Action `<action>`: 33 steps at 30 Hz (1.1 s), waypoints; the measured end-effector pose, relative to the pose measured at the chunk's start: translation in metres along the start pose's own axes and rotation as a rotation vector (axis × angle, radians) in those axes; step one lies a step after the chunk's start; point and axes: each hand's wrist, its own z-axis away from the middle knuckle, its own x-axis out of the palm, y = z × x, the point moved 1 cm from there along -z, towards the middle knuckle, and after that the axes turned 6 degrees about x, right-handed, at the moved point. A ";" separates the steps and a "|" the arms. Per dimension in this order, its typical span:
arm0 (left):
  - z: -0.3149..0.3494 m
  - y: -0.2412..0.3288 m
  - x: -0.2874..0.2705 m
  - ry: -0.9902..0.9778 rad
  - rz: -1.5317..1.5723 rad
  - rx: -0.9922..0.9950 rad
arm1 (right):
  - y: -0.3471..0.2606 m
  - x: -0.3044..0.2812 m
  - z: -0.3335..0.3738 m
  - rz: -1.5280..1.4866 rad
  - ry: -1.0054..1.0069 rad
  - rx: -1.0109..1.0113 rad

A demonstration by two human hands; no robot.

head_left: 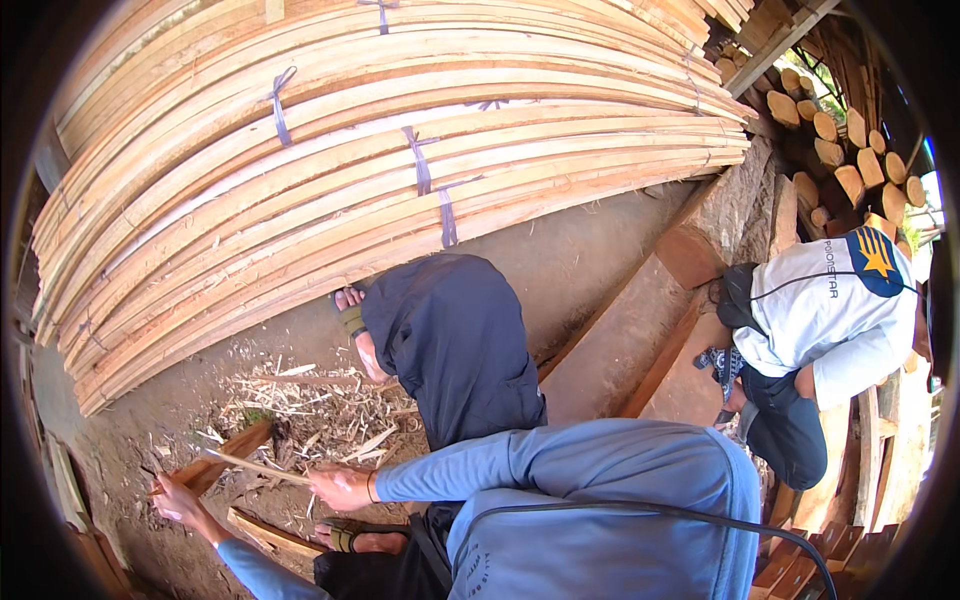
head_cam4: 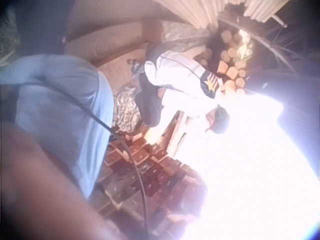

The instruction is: The person shapes a piece of wood by hitting it repeatedly with an axe while sitting on the ground next to stacks of lumber.

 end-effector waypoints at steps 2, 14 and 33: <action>0.001 0.029 0.018 -0.046 0.104 0.029 | 0.074 0.074 0.004 0.568 0.120 -0.242; 0.012 0.044 0.009 -0.014 0.036 0.079 | 0.015 -0.028 -0.003 0.249 -0.125 0.009; 0.020 0.060 0.002 -0.004 0.124 0.013 | 0.036 -0.009 0.012 0.809 0.210 -0.470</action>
